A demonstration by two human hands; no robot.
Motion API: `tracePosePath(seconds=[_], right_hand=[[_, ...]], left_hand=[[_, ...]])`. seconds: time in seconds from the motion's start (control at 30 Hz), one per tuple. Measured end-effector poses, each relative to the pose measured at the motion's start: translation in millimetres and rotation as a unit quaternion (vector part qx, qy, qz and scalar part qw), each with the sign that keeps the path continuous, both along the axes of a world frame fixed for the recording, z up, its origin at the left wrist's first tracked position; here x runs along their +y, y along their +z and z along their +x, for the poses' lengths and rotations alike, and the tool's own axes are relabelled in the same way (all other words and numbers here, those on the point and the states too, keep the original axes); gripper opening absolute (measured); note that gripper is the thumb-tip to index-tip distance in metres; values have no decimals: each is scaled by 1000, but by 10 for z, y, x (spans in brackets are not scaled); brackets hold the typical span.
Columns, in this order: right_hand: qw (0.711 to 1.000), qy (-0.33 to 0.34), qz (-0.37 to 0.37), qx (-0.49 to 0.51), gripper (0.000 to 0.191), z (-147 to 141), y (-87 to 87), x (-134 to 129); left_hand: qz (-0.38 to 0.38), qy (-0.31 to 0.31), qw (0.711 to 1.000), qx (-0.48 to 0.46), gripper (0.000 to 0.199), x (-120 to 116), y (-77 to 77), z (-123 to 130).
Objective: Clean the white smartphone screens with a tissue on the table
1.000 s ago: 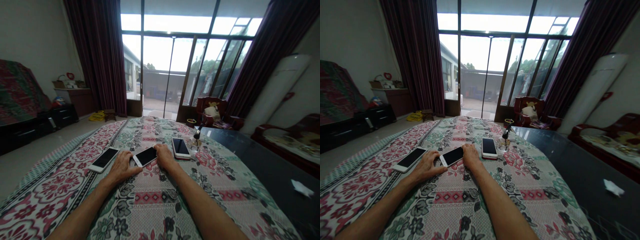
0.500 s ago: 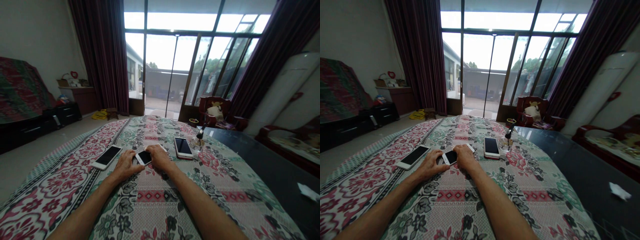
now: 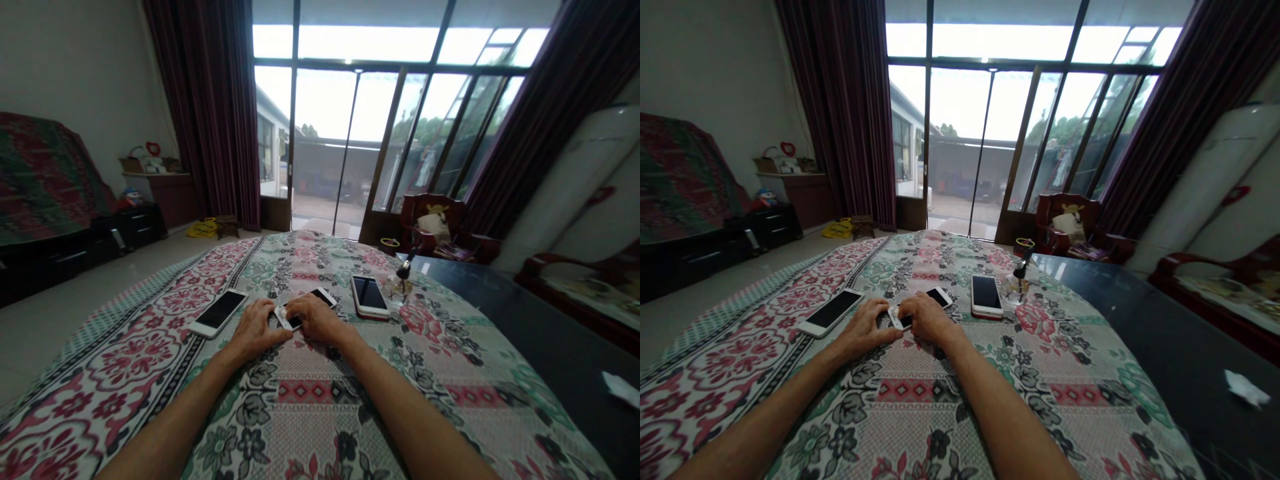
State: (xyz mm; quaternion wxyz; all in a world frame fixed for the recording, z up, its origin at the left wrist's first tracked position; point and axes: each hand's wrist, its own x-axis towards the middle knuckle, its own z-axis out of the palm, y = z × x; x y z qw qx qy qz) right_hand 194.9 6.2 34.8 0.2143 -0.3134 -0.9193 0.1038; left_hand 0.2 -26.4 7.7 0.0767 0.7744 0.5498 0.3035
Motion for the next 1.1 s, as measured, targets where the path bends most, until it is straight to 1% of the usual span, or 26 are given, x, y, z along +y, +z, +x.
tracePosePath(seconds=[0.13, 0.27, 0.33, 0.43, 0.5, 0.57, 0.67, 0.77, 0.83, 0.93, 1.1], right_hand=[[999, 35, -21, 16, 35, 50, 15, -14], [996, 58, -64, 31, 33, 101, 45, -19], [993, 58, -97, 40, 33, 138, 60, -17], [985, 41, -164, 44, 35, 204, 80, -9], [983, 26, -178, 45, 36, 236, 93, 1], [989, -5, -140, 46, 37, 248, 103, 15], [993, -99, -52, 27, 40, 227, 103, 28], [979, -200, -13, -17, 41, 182, 82, 26], [972, -230, -3, -39, 42, 149, 64, 21], [977, -205, 0, -54, 40, 94, 41, 16], [993, -112, 7, -46, 39, -9, 34, -12]], left_hand=[[-2, -7, 1000, 2, 51, 10, -14, -16], [-9, -8, 1000, 2, 52, 17, -20, -33], [-6, -11, 1000, 1, 53, 17, -19, -37], [-2, -16, 1000, 0, 52, 17, -15, -41], [-4, -18, 1000, 0, 51, 17, -7, -48], [-9, -25, 1000, 2, 51, 19, 3, -56], [-14, -35, 999, 3, 51, 20, 17, -64], [-13, -38, 999, 3, 51, 25, 16, -66], [-6, -40, 999, -1, 50, 31, 5, -69], [4, -43, 999, -11, 46, 42, -13, -76], [13, -41, 999, -18, 41, 51, -12, -76]])
